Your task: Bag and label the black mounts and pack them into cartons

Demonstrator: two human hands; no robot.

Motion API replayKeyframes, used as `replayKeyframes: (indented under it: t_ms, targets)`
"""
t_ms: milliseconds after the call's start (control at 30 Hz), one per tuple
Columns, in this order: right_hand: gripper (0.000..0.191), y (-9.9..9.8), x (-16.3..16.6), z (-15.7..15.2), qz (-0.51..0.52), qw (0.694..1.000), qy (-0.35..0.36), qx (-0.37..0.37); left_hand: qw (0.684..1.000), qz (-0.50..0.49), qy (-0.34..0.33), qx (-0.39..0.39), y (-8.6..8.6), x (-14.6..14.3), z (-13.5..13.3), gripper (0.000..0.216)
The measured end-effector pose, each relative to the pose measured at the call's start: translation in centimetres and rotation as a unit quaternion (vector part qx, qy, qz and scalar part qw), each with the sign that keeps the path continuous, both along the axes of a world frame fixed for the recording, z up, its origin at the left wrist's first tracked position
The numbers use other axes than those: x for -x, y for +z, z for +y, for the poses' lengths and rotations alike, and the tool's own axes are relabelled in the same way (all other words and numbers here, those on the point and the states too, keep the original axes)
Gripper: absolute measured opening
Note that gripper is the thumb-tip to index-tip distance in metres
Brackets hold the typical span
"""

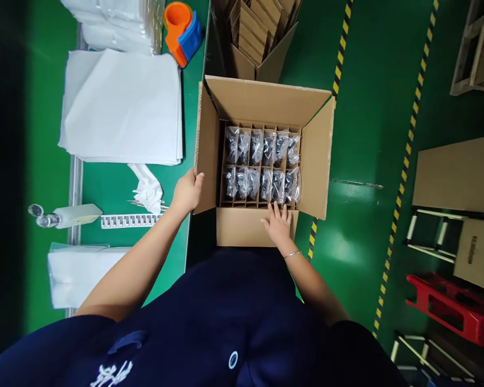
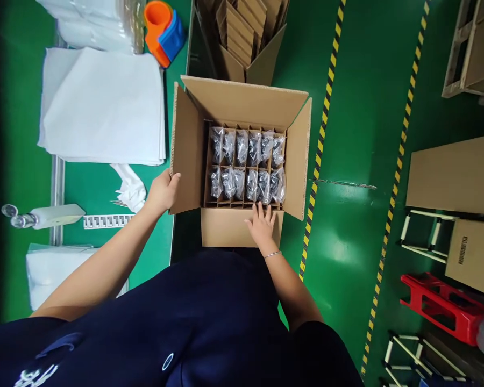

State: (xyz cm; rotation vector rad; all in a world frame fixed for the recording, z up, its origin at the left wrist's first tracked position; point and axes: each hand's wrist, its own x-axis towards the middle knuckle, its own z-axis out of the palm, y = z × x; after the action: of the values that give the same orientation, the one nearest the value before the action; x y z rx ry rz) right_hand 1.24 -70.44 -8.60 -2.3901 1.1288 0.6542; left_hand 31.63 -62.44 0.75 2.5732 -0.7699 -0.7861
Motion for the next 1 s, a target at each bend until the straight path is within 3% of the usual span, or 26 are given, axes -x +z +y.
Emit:
replayKeyframes:
  t_ms: [233, 500, 600, 700, 767, 867, 1000]
  targets:
    - [0.063, -0.5, 0.6, -1.0, -0.036, 0.999, -0.015, -0.008, 1.0, 0.0, 0.011, 0.01, 0.0, 0.2, 0.0, 0.043]
    - [0.049, 0.4, -1.5, -5.6, -0.041, 0.998, -0.052, 0.017, 0.999, -0.021, 0.023, 0.017, -0.5, 0.6, -0.3, 0.04]
    - [0.044, 1.6, -2.9, -3.5, -0.048, 0.999, 0.011, 0.014, 0.999, -0.02, 0.025, 0.017, -0.3, 0.7, -0.4, 0.038]
    - [0.045, 2.1, -5.2, 1.1, -0.107, 0.982, 0.145, -0.05, 0.999, -0.012, 0.012, 0.028, 0.0, 0.7, -0.4, 0.038]
    - [0.053, 1.7, -7.1, 3.8, -0.127, 0.97, 0.195, -0.07, 1.0, -0.003, 0.007, 0.025, 0.2, 0.6, -0.4, 0.039]
    - [0.062, 0.4, -9.8, 5.9, -0.108, 0.973, 0.196, -0.056, 1.0, 0.011, 0.005, 0.005, 0.4, 0.5, -0.4, 0.039]
    - [0.067, -0.8, -11.9, 6.4, -0.073, 0.979, 0.182, -0.049, 1.0, 0.018, -0.001, -0.009, 0.7, 0.4, -0.5, 0.04]
